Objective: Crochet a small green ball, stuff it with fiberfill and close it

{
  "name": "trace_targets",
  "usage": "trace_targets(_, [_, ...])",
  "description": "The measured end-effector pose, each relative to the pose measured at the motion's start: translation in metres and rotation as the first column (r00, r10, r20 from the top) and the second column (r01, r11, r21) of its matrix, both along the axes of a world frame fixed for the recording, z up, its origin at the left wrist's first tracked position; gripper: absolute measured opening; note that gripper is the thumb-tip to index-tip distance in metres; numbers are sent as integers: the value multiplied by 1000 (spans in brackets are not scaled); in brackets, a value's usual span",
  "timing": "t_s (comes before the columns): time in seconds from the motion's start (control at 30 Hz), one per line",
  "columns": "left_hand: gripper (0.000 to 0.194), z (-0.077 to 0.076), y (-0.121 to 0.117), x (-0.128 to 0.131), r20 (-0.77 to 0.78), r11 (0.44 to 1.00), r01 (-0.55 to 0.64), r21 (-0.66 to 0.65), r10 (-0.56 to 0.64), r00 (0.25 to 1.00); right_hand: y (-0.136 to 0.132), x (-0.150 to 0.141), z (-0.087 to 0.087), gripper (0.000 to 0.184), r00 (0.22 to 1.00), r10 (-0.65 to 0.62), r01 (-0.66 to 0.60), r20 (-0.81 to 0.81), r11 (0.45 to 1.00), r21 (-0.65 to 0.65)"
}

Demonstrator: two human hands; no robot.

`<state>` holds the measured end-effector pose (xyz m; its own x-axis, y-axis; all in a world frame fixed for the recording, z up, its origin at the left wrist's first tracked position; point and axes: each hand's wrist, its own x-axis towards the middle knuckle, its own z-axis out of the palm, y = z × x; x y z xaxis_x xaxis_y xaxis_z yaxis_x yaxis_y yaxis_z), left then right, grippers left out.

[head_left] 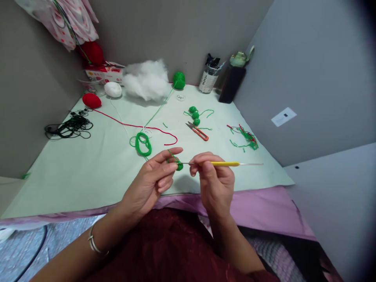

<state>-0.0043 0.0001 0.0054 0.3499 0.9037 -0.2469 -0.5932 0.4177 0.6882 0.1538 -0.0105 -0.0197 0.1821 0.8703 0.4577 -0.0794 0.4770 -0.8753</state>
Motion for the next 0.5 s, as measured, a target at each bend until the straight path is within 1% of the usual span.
trace_targets(0.07, [33,0,-2,2,-56,999,-3,36,5,998,2,-1,-1,16,998,56,-56,1,998,-22])
trace_targets(0.13, [34,0,-3,5,-90,999,0,48,4,996,2,-2,-3,15,998,51,-51,25,998,-34])
trace_targets(0.37, [40,0,-4,4,-121,998,30,47,-25,992,3,-1,-7,15,994,107,-109,-38,992,-58])
trace_targets(0.43, [42,-1,-4,4,-145,998,23,66,-13,989,2,-1,-6,15,996,89,-89,-1,994,-57])
trace_targets(0.5, [42,0,-4,5,-176,997,4,83,11,984,2,-1,-5,15,999,44,-42,29,997,-63])
